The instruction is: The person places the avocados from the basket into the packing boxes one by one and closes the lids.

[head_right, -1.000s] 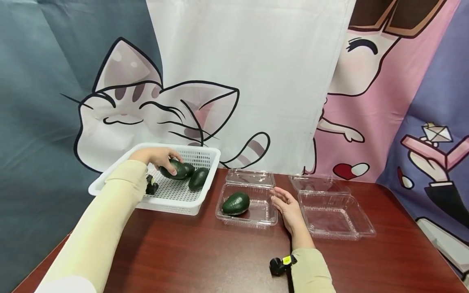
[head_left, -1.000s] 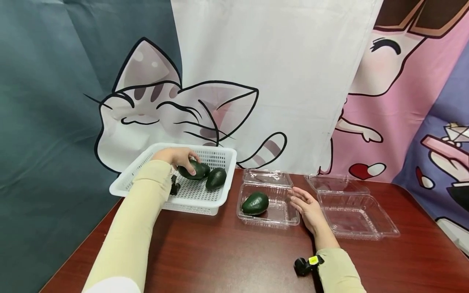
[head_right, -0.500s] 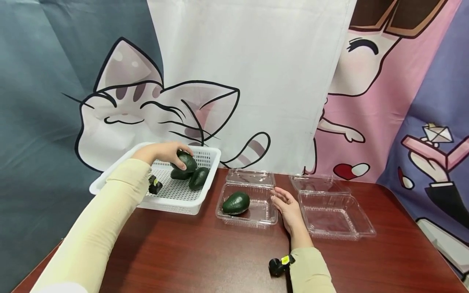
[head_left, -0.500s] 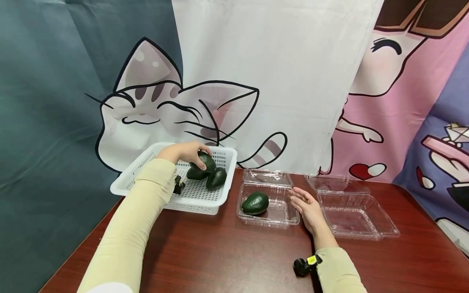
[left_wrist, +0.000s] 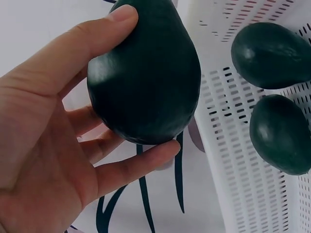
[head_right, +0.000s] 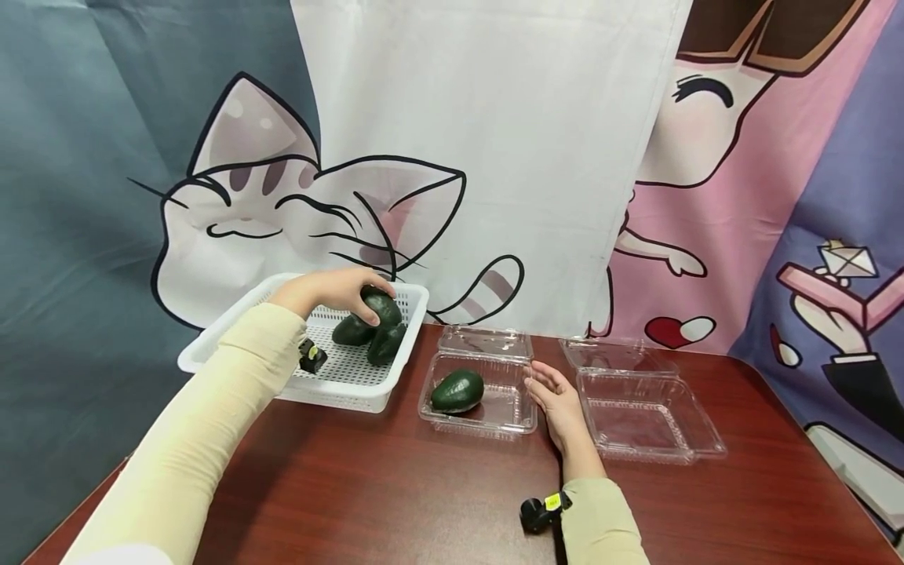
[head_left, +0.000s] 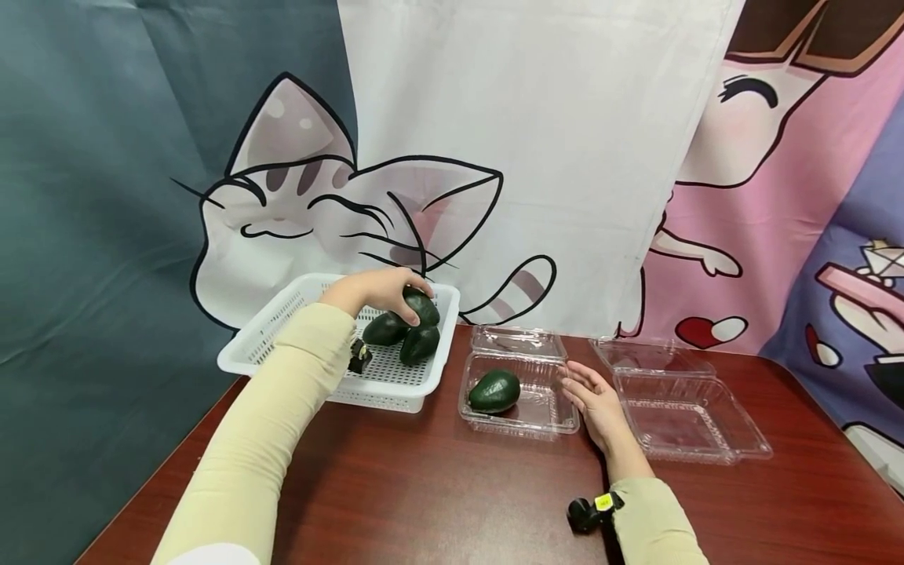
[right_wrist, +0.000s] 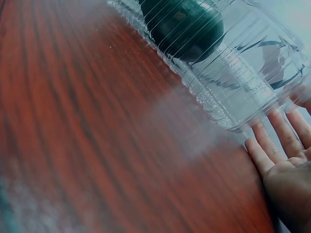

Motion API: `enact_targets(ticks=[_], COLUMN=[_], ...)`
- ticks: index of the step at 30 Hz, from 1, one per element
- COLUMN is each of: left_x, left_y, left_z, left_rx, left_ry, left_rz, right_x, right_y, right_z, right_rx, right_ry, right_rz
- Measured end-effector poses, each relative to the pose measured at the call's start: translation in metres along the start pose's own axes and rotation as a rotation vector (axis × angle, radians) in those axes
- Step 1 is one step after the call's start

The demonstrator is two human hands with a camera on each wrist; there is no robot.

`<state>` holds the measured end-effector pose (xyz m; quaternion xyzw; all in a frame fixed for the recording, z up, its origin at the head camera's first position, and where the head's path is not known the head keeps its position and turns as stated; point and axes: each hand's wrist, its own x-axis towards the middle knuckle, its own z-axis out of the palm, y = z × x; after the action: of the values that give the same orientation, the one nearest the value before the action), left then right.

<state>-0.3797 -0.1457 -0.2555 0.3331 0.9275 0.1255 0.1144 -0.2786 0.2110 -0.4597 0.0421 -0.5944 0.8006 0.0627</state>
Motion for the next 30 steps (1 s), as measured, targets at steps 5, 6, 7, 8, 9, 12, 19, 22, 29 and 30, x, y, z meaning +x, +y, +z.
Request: enact_targets(ticks=[5,6,7,8,9,12,19,22,29,30], left_x=[0.001,0.001,0.001,0.002,0.002,0.003,0.004,0.005,0.008,0.009], left_y=[0.007,0.008,0.009,0.010,0.011,0.013,0.017,0.020,0.029,0.030], left_z=[-0.003,-0.003,-0.003,-0.003,-0.004,-0.004,-0.004,-0.004,-0.003,-0.003], left_rx=[0.002,0.004,0.004,0.005,0.009,0.017,0.025,0.024,0.031,0.033], left_ry=[-0.009,-0.009,-0.011,-0.011,-0.011,-0.015,-0.022,-0.016,0.004,0.004], left_rz=[-0.017,-0.017,-0.021,-0.022,-0.021,-0.014,0.008,0.021,0.057,0.060], right_x=[0.002,0.002,0.002,0.002,0.001,0.001,0.000,-0.001,-0.001,-0.001], right_y=[0.001,0.001,0.001,0.001,0.001,0.001,0.001,0.001,0.001,0.001], right_z=[0.000,0.000,0.000,-0.001,-0.001,-0.001,-0.001,-0.001,-0.002,-0.002], right_rx=[-0.013,-0.012,-0.013,-0.013,-0.011,-0.008,-0.004,0.000,-0.011,-0.013], right_ry=[0.002,0.001,-0.002,-0.004,-0.006,-0.011,-0.026,-0.029,-0.020,-0.019], right_rz=[0.003,0.001,-0.002,-0.007,-0.010,-0.024,-0.030,-0.027,-0.021,-0.019])
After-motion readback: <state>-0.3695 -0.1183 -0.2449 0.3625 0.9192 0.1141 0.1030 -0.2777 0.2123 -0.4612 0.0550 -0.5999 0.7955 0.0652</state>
